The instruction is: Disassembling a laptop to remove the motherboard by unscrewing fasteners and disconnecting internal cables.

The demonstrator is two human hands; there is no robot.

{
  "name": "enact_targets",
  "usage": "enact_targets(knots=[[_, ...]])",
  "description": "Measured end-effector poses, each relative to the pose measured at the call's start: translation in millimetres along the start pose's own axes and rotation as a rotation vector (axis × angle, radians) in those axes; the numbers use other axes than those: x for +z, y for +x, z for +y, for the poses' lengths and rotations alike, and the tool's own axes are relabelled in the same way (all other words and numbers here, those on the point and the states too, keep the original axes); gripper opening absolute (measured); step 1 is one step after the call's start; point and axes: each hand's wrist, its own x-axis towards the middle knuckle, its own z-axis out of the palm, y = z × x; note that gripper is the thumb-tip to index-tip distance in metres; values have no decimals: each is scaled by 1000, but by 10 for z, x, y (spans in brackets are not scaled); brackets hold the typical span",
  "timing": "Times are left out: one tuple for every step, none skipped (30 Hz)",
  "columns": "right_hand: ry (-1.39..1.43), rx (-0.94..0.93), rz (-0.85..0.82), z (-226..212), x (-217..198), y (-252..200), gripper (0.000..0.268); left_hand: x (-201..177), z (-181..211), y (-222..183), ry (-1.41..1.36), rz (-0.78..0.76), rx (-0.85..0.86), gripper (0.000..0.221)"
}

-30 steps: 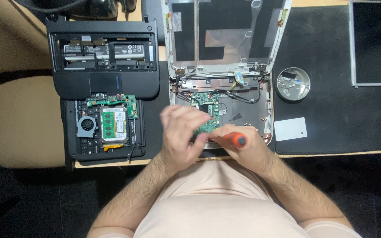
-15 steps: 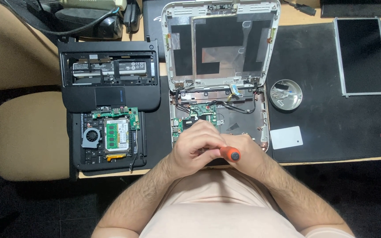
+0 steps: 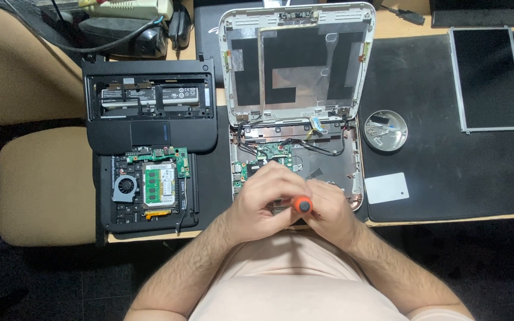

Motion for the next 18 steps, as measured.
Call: enact_targets(knots=[[0, 1, -1, 54, 11, -65, 30, -31, -6, -38, -1, 1, -2, 9], [9, 16, -15, 113, 21, -123, 28, -65, -18, -65, 12, -54, -12, 9], [18, 31, -29, 170, 32, -182, 26, -100, -29, -93, 25, -108, -22, 16], [18, 31, -30, 188, 31, -199, 26, -90, -91, -153, 25, -107, -22, 16], [60, 38, -59, 204, 32, -216, 19, -82, -151, -213, 42, -76, -34, 12], [103, 44, -89, 224, 30, -225, 13, -76, -212, -268, 59, -44, -45, 9], [103, 43, -90, 115, 8, -122, 13, -60, -233, -279, 60, -43, -44, 9], [139, 72, -72, 11, -16, -18, 9, -42, -260, -286, 64, -10, -40, 2], [176, 100, -54, -93, -40, 87, 8, -25, -288, -292, 68, 22, -36, 9], [176, 99, -55, -91, -50, 79, 8, -11, -297, -288, 69, 24, -35, 9], [132, 99, -64, -87, -60, 71, 10, 5, -308, -284, 55, 21, -44, 13], [89, 102, -71, -85, -64, 56, 14, 19, -318, -286, 41, 17, -55, 16], [90, 103, -72, -36, -53, 8, 14, -8, -238, -230, 42, 17, -56, 16], [86, 101, -84, 12, -44, -44, 16, -30, -159, -173, 48, -17, -59, 11], [81, 99, -97, 62, -36, -96, 18, -52, -81, -116, 54, -50, -62, 13], [81, 102, -97, 46, -58, -77, 18, -68, -68, -126, 52, -52, -64, 13], [83, 104, -112, 29, -80, -57, 16, -84, -54, -137, 48, -79, -71, 14], [84, 106, -127, 13, -98, -33, 14, -106, -40, -147, 44, -106, -77, 19]])
